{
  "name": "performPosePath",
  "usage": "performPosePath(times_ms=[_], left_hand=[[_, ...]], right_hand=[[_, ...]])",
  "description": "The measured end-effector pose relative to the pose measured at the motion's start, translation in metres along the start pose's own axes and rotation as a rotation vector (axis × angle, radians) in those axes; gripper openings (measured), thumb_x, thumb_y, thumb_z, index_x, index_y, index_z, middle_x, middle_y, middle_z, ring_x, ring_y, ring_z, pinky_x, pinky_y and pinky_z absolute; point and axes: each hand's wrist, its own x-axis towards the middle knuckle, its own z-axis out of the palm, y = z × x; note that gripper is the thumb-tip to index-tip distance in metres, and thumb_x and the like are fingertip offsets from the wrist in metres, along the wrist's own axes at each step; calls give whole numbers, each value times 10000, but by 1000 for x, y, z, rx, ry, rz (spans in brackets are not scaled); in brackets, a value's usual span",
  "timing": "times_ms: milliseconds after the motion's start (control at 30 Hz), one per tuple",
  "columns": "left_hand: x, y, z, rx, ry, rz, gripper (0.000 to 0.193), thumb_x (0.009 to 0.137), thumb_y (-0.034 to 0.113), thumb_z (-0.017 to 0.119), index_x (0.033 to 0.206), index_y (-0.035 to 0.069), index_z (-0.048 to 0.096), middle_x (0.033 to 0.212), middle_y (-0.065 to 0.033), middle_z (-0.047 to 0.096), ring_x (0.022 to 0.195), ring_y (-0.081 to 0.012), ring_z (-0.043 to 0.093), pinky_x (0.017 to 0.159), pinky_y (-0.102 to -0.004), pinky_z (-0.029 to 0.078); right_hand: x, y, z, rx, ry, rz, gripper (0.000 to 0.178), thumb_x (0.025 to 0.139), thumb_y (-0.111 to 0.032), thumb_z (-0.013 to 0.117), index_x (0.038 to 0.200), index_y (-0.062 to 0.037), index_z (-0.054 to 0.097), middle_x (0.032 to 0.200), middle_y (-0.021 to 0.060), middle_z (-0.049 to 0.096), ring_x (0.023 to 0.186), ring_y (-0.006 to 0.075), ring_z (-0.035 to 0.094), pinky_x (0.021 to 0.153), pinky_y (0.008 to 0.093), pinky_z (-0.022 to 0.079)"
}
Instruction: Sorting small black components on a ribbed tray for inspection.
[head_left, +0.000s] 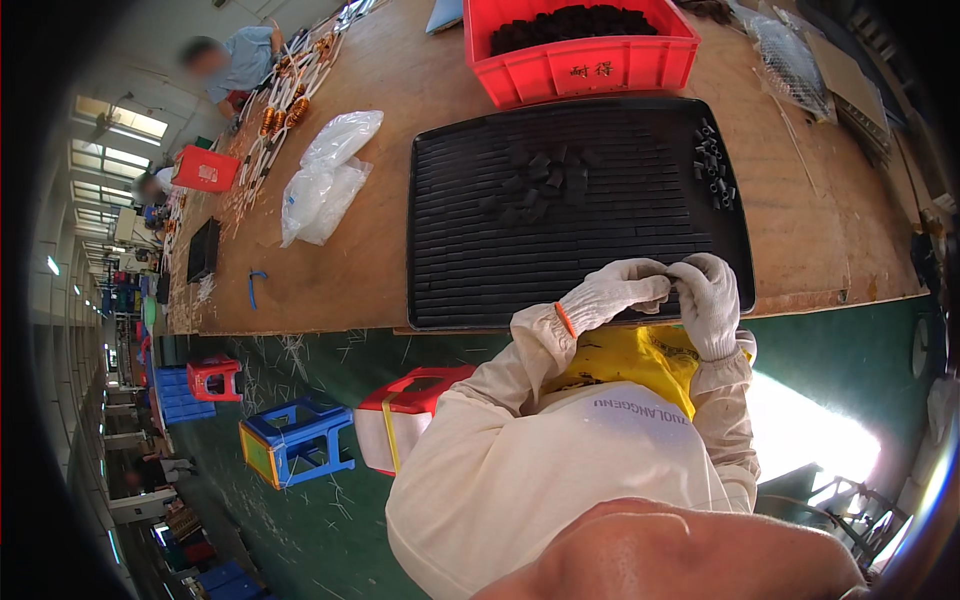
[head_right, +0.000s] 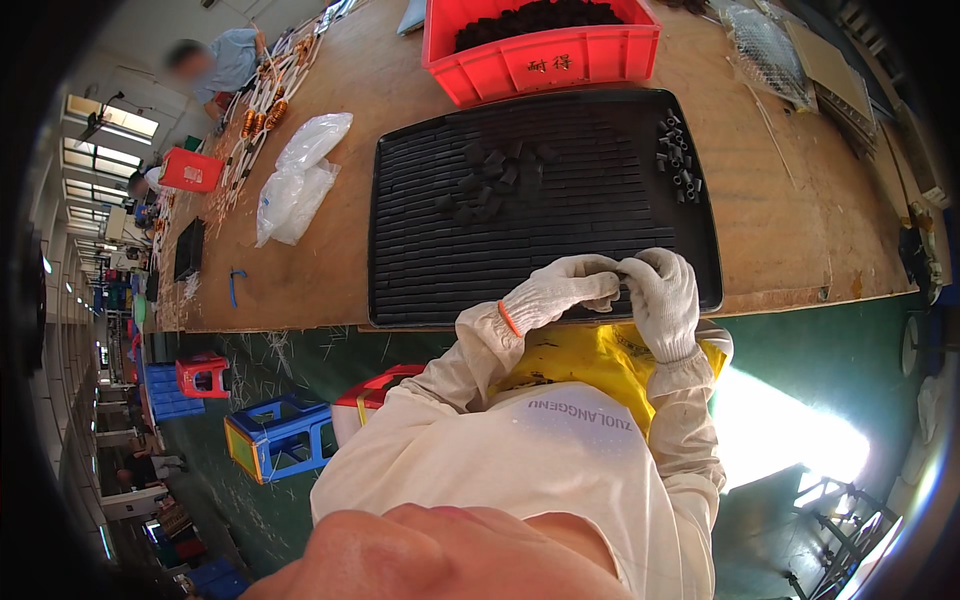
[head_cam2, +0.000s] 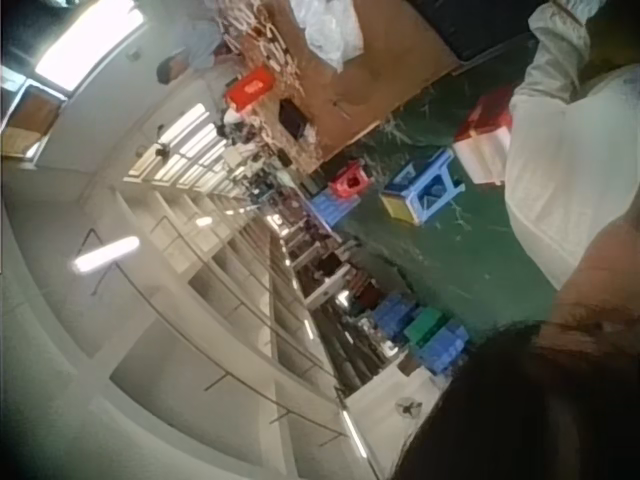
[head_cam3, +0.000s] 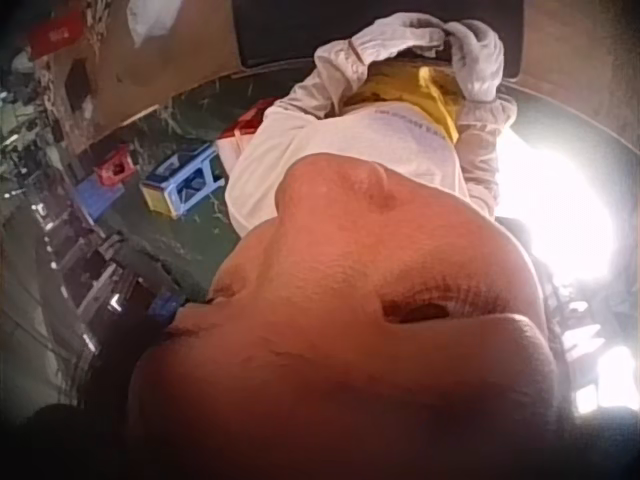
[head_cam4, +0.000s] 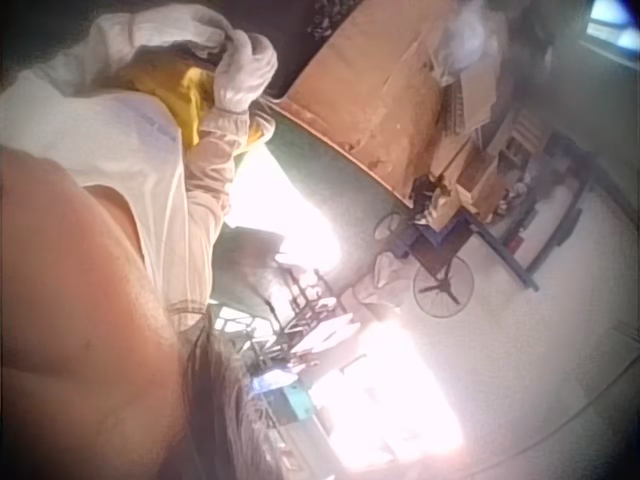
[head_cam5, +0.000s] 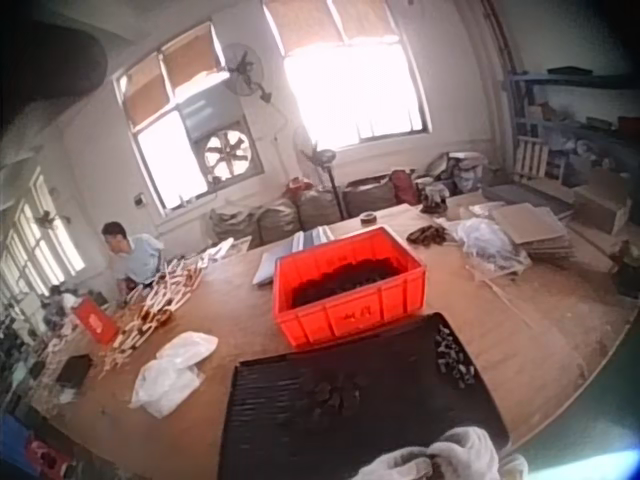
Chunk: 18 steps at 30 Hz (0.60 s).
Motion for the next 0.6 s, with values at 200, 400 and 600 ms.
performPosePath(times_ms=[200,400,600], left_hand=[[5,-10,-3,56,68,48,375,979,225,687,1252,-24,621,1007,-58,683,886,-110,634,841,-264,548],[-2,-10,-2,24,8,140,334,995,182,648,1241,-43,618,954,-35,673,848,-91,608,818,-249,537],[-18,-8,-8,52,149,126,356,970,215,684,1217,-37,637,956,-34,676,840,-88,607,807,-244,527]], right_hand=[[-13,0,8,557,11,479,163,984,-175,629,1120,-89,653,1074,95,668,993,221,652,868,319,527],[-6,-5,25,1009,6,555,268,1039,-276,559,1097,-29,644,1208,92,646,1041,141,596,928,281,483],[-5,-12,39,828,-36,434,225,1024,-207,571,1105,-17,660,1231,113,635,1092,190,607,971,307,481]])
